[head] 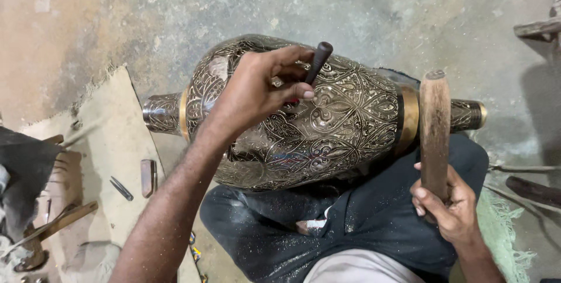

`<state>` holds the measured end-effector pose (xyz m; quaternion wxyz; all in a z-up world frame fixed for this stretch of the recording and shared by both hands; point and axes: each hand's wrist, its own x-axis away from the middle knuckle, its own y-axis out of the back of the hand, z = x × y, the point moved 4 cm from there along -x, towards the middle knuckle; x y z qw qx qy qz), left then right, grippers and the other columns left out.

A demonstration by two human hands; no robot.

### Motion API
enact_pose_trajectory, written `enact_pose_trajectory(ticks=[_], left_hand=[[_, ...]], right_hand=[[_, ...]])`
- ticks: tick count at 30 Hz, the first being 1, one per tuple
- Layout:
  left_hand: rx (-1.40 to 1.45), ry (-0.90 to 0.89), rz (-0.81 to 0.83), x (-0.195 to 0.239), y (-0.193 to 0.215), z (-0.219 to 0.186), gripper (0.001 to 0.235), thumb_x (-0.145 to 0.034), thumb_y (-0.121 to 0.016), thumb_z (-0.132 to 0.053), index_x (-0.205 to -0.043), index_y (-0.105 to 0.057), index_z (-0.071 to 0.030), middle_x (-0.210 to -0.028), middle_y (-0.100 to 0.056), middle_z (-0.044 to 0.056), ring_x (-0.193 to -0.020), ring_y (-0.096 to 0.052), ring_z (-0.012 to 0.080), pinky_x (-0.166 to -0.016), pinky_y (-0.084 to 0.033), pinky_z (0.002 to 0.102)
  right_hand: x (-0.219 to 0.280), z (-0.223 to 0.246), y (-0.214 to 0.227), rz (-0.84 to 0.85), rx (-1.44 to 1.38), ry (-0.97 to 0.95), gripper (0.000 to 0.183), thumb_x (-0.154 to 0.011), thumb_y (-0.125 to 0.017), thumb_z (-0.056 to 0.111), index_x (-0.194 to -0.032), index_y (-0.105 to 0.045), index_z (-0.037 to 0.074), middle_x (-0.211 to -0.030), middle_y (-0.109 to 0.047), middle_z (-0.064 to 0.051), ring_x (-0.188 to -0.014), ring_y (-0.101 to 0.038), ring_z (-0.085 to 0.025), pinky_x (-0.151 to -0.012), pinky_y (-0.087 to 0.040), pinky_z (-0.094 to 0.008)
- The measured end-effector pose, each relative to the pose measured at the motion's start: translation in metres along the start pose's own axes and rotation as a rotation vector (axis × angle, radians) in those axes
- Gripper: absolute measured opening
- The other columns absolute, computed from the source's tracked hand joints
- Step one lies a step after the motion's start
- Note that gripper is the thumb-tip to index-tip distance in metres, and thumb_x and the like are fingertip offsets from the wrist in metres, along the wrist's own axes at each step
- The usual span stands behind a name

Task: The person sits cross-legged on the floor and uses a chisel and wooden mallet to engrave intricate patterns onto a large metal vase. They repeatedly strike the chisel to create detailed designs on the vase's surface.

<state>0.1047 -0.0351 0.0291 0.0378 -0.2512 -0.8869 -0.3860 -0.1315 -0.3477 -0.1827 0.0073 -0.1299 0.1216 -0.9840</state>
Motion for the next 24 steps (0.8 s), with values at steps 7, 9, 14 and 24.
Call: enact_pose_trajectory(ticks=[7,9,14,24], left_hand=[[0.195,-0.027,-0.346,0.067,0.034,0.036,0.026,-0.100,-0.070,-0.005,-0.125,-0.062,-0.006,-0.119,-0.073,0.015,-0.113,-0.077,0.0246,-0.090,-0.068,0.039],[0.397,-0.105,-0.544,0.107,0.054,0.059,0.025,-0.109,-0.071,-0.001,-0.129,-0.057,-0.005,-0.117,-0.070,0.015,-0.113,-0.072,0.0244,-0.104,-0.067,0.041],[0.606,-0.134,-1.128,0.203,0.084,0.168,0.027,-0.111,-0.062,0.003,-0.133,-0.051,-0.008,-0.123,-0.071,0.014,-0.118,-0.073,0.0239,-0.106,-0.068,0.039],[1.370,0.020,-1.373,0.230,0.032,0.407,0.056,-0.109,-0.048,-0.057,-0.122,-0.056,-0.003,-0.115,-0.065,0.015,-0.108,-0.063,0.0283,-0.098,-0.055,0.050]], right_hand=[[0.005,0.006,0.013,0.475,0.742,-0.405,0.061,-0.076,-0.092,0.027,-0.130,-0.073,0.008,-0.075,-0.071,-0.016,-0.065,-0.061,-0.023,-0.058,-0.054,-0.035],[0.019,0.006,0.014,0.642,0.945,-0.548,0.067,-0.076,-0.088,0.039,-0.138,-0.068,0.021,-0.082,-0.081,-0.008,-0.072,-0.071,-0.017,-0.066,-0.058,-0.031],[0.061,-0.015,0.036,0.960,1.346,-0.606,0.059,-0.084,-0.074,0.056,-0.139,-0.066,0.037,-0.101,-0.080,-0.002,-0.091,-0.073,-0.013,-0.081,-0.056,-0.031],[-0.078,0.012,0.124,-0.465,0.762,0.054,0.051,-0.104,-0.060,0.031,-0.147,-0.052,0.005,-0.139,-0.054,-0.022,-0.124,-0.055,-0.032,-0.099,-0.051,-0.050]])
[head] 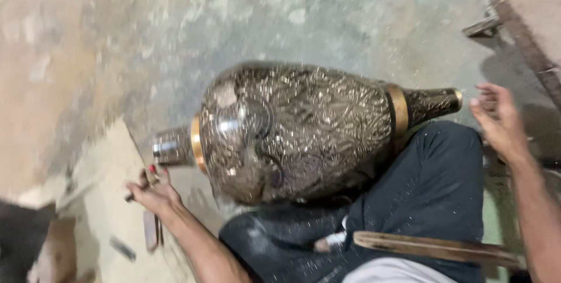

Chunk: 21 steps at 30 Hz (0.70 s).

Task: The person sits cross-legged on the floor and uses a chisel and wooden mallet to engrave intricate patterns onto a large metal vase. They repeatedly strike the chisel to create detailed designs on the vase's surface.

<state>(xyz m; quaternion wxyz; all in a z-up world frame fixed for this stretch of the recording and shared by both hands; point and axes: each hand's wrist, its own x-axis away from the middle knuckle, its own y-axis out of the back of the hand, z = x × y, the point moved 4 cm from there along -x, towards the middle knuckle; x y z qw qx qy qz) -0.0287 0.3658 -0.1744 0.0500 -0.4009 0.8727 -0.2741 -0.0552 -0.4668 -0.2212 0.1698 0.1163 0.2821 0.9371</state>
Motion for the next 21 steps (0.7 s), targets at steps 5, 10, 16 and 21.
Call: enact_pose_trajectory(ticks=[5,10,16,21], left_hand=[[0.124,0.080,-0.083,-0.030,-0.013,0.052,0.063,-0.088,-0.051,-0.074,-0.109,-0.050,-0.014,-0.120,-0.065,0.015,-0.121,-0.065,0.0347,-0.100,-0.055,0.063],[0.188,0.069,0.280,-0.033,-0.050,0.069,0.100,-0.081,-0.058,-0.084,-0.126,-0.064,0.006,-0.126,-0.066,0.024,-0.117,-0.067,0.0401,-0.111,-0.057,0.058],[0.262,0.150,0.155,-0.035,-0.036,0.064,0.099,-0.082,-0.066,-0.080,-0.128,-0.063,0.007,-0.129,-0.067,0.023,-0.118,-0.069,0.0366,-0.108,-0.061,0.055],[0.085,0.192,-0.134,-0.027,-0.020,0.051,0.095,-0.080,-0.069,-0.073,-0.134,-0.049,0.003,-0.130,-0.065,0.023,-0.121,-0.074,0.0377,-0.105,-0.065,0.061]], right_hand=[[-0.041,0.027,-0.040,0.390,-0.040,-0.024,0.085,-0.099,-0.013,0.068,-0.151,-0.050,0.012,-0.157,-0.043,-0.013,-0.148,-0.034,-0.030,-0.120,-0.024,-0.051],[-0.057,0.009,-0.065,0.516,-0.351,-0.219,0.085,-0.105,-0.015,0.069,-0.137,-0.059,0.004,-0.132,-0.061,-0.015,-0.123,-0.054,-0.027,-0.107,-0.039,-0.045],[-0.073,-0.006,-0.078,0.339,-0.517,-0.197,0.064,-0.112,-0.037,0.057,-0.125,-0.062,0.000,-0.108,-0.070,-0.007,-0.098,-0.066,-0.018,-0.093,-0.052,-0.036],[-0.071,-0.018,-0.066,0.191,-0.400,-0.221,0.071,-0.119,-0.035,0.061,-0.126,-0.068,-0.002,-0.097,-0.066,-0.012,-0.081,-0.058,-0.024,-0.075,-0.045,-0.043]])
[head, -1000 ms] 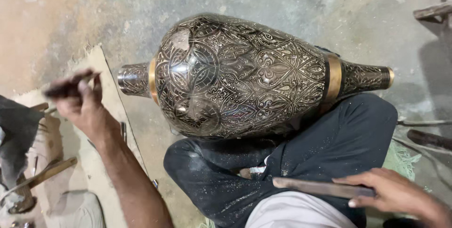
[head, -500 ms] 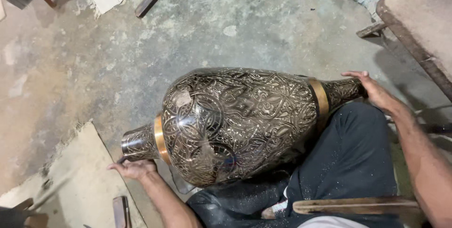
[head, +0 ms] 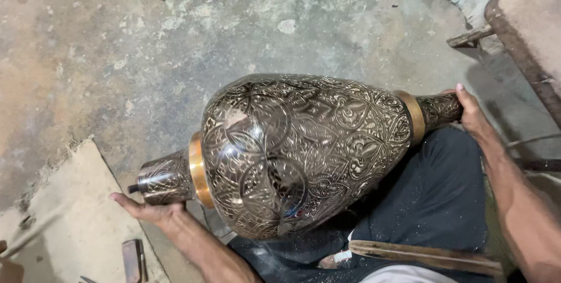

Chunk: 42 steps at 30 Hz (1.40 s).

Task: The person sits cross-legged on the floor and uses a chisel and wooden mallet to engrave intricate patterns onto a large metal vase. They repeatedly strike the chisel to create detailed designs on the vase's surface.

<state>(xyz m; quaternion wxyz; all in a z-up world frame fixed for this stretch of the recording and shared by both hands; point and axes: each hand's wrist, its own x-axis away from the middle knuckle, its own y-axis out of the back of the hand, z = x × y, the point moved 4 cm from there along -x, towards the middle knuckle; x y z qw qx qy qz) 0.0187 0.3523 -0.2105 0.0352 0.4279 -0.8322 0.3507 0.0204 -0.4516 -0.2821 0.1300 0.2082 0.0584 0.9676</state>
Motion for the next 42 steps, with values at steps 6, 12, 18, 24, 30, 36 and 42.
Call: enact_pose_trajectory(ticks=[6,12,18,24,30,36,42], left_hand=[[-0.111,0.040,-0.087,0.016,0.019,-0.013,0.069,-0.091,-0.074,-0.050,-0.139,-0.055,-0.005,-0.128,-0.069,0.016,-0.122,-0.070,0.0322,-0.107,-0.059,0.056],[-0.197,0.015,0.072,0.020,0.006,-0.012,0.049,-0.100,-0.070,-0.044,-0.130,-0.060,-0.006,-0.126,-0.069,0.012,-0.115,-0.070,0.0272,-0.104,-0.058,0.048],[-0.245,0.072,0.027,0.014,0.020,-0.009,0.042,-0.100,-0.065,-0.044,-0.123,-0.063,-0.009,-0.122,-0.069,0.010,-0.110,-0.071,0.0255,-0.098,-0.059,0.047],[-0.393,-0.366,-0.163,0.018,0.033,-0.032,0.033,-0.106,-0.060,-0.006,-0.131,-0.039,0.001,-0.116,-0.070,0.013,-0.092,-0.072,0.0212,-0.064,-0.056,0.032],[-0.521,-0.607,0.145,0.113,-0.011,-0.095,0.028,-0.122,-0.054,-0.014,-0.147,-0.041,-0.011,-0.096,-0.057,0.005,-0.077,-0.057,0.0111,-0.069,-0.058,0.026],[-0.536,-0.396,0.693,0.237,-0.111,-0.102,0.031,-0.119,-0.060,-0.007,-0.147,-0.048,0.000,-0.105,-0.065,0.008,-0.095,-0.069,0.0170,-0.090,-0.062,0.029],[-0.840,-0.154,1.064,0.315,-0.194,-0.061,0.041,-0.103,-0.066,-0.008,-0.141,-0.052,0.000,-0.113,-0.074,0.018,-0.107,-0.076,0.0260,-0.091,-0.069,0.040]], right_hand=[[-0.003,-0.017,0.010,-0.008,0.054,0.097,0.075,-0.117,-0.038,0.066,-0.107,-0.066,-0.003,-0.097,-0.068,-0.005,-0.087,-0.060,-0.015,-0.082,-0.048,-0.033],[-0.014,-0.020,0.013,-0.081,0.155,-0.051,0.073,-0.107,-0.041,0.071,-0.103,-0.068,0.003,-0.090,-0.065,-0.006,-0.076,-0.057,-0.017,-0.071,-0.047,-0.037],[-0.008,-0.020,0.008,-0.079,0.204,-0.135,0.076,-0.104,-0.042,0.076,-0.104,-0.066,0.004,-0.084,-0.062,-0.006,-0.071,-0.053,-0.019,-0.066,-0.043,-0.039],[0.058,0.031,0.015,-0.468,0.451,0.216,0.063,-0.119,-0.033,0.058,-0.148,-0.054,0.006,-0.085,-0.061,-0.007,-0.079,-0.059,-0.015,-0.070,-0.045,-0.034],[0.224,0.042,-0.012,0.072,0.797,0.314,0.033,-0.089,-0.066,0.043,-0.116,-0.067,0.023,-0.097,-0.075,-0.002,-0.073,-0.066,-0.019,-0.064,-0.058,-0.031],[0.330,-0.012,-0.041,0.594,1.281,0.381,0.080,-0.066,-0.077,0.059,-0.138,-0.056,0.030,-0.120,-0.055,0.002,-0.105,-0.064,-0.025,-0.080,-0.059,-0.037],[0.340,-0.044,0.005,0.688,1.094,0.340,0.065,-0.081,-0.075,0.045,-0.140,-0.060,0.022,-0.107,-0.064,0.000,-0.081,-0.065,-0.020,-0.066,-0.059,-0.035]])
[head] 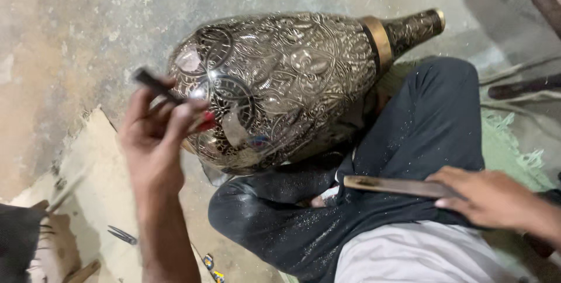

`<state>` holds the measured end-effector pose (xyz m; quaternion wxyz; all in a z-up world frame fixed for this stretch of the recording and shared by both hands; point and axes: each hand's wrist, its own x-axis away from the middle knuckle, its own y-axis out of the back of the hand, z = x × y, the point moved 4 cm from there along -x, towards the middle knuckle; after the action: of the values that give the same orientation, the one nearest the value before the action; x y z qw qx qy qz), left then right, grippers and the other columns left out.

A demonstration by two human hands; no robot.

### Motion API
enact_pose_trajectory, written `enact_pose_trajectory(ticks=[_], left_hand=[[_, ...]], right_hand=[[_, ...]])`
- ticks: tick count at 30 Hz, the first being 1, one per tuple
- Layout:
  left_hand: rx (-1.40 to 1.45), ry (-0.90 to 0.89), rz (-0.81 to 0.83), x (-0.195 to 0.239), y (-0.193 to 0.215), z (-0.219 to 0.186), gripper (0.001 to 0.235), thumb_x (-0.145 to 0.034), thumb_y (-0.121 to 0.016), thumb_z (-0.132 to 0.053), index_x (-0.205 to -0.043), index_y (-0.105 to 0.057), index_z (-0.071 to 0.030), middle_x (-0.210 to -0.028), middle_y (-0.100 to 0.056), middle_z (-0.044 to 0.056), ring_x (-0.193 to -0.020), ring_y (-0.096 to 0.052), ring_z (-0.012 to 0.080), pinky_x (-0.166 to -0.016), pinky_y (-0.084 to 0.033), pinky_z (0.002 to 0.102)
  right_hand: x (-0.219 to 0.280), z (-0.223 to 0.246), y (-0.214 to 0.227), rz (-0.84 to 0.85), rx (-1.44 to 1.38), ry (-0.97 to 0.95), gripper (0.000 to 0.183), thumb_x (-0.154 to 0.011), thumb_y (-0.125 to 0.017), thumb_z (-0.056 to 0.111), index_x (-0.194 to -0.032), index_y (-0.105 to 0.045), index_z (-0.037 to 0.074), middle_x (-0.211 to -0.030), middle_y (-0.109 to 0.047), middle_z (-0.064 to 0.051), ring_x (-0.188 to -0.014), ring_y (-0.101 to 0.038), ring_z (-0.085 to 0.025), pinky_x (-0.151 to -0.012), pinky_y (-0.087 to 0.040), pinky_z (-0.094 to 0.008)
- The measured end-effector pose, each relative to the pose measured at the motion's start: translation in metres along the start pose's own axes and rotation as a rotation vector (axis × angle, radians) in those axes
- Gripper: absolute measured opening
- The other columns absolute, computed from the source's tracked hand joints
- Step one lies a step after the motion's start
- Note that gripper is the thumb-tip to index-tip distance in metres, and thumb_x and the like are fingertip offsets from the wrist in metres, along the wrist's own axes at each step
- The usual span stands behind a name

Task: The person sits cross-legged on the floor and uses a chisel and wooden mallet to engrave intricate patterns onto a large metal vase. They repeatedly strike the chisel to create detailed designs on the vase's surface.

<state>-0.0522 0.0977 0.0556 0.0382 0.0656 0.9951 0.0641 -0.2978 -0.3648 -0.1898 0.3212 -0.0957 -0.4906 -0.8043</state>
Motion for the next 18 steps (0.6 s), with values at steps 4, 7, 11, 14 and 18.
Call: enact_pose_trajectory(ticks=[4,7,11,14,18], left_hand=[[-0.279,0.114,0.123,-0.016,-0.058,0.004,0.045,-0.095,-0.074,-0.010,-0.137,-0.060,-0.003,-0.115,-0.077,0.015,-0.101,-0.080,0.0241,-0.087,-0.071,0.039],[-0.412,0.109,0.217,-0.019,-0.088,0.014,0.047,-0.094,-0.075,-0.011,-0.138,-0.059,-0.006,-0.115,-0.079,0.013,-0.099,-0.081,0.0224,-0.082,-0.070,0.036],[-0.530,-0.240,0.378,-0.018,-0.121,0.019,0.051,-0.096,-0.076,-0.007,-0.143,-0.058,-0.005,-0.121,-0.077,0.014,-0.106,-0.080,0.0228,-0.089,-0.069,0.035],[-0.626,-0.326,0.438,-0.018,-0.134,0.035,0.053,-0.091,-0.080,-0.010,-0.140,-0.061,-0.004,-0.116,-0.078,0.013,-0.102,-0.080,0.0230,-0.082,-0.070,0.035],[-0.779,-0.478,0.453,-0.022,-0.143,0.051,0.043,-0.095,-0.081,-0.014,-0.135,-0.066,-0.009,-0.118,-0.077,0.014,-0.101,-0.079,0.0234,-0.075,-0.070,0.035]], right_hand=[[0.014,-0.029,0.009,-0.212,-0.476,-0.111,0.055,-0.091,-0.073,0.036,-0.142,-0.063,0.017,-0.098,-0.070,-0.001,-0.065,-0.066,-0.017,-0.057,-0.059,-0.033],[0.017,-0.023,0.000,-0.405,-1.099,-0.026,0.054,-0.099,-0.064,0.027,-0.147,-0.056,0.003,-0.098,-0.067,-0.011,-0.066,-0.060,-0.016,-0.056,-0.053,-0.032],[0.010,0.005,-0.012,-0.389,-1.630,0.252,0.042,-0.106,-0.061,0.017,-0.141,-0.051,-0.006,-0.095,-0.061,-0.016,-0.078,-0.063,-0.022,-0.067,-0.057,-0.037],[0.000,0.020,-0.007,-0.487,-1.572,0.312,0.037,-0.106,-0.058,0.016,-0.136,-0.050,-0.004,-0.089,-0.063,-0.014,-0.078,-0.067,-0.021,-0.068,-0.059,-0.036],[-0.007,0.031,0.006,-0.632,-1.394,0.172,0.032,-0.101,-0.058,0.010,-0.128,-0.057,-0.006,-0.078,-0.064,-0.011,-0.064,-0.064,-0.016,-0.056,-0.054,-0.031]])
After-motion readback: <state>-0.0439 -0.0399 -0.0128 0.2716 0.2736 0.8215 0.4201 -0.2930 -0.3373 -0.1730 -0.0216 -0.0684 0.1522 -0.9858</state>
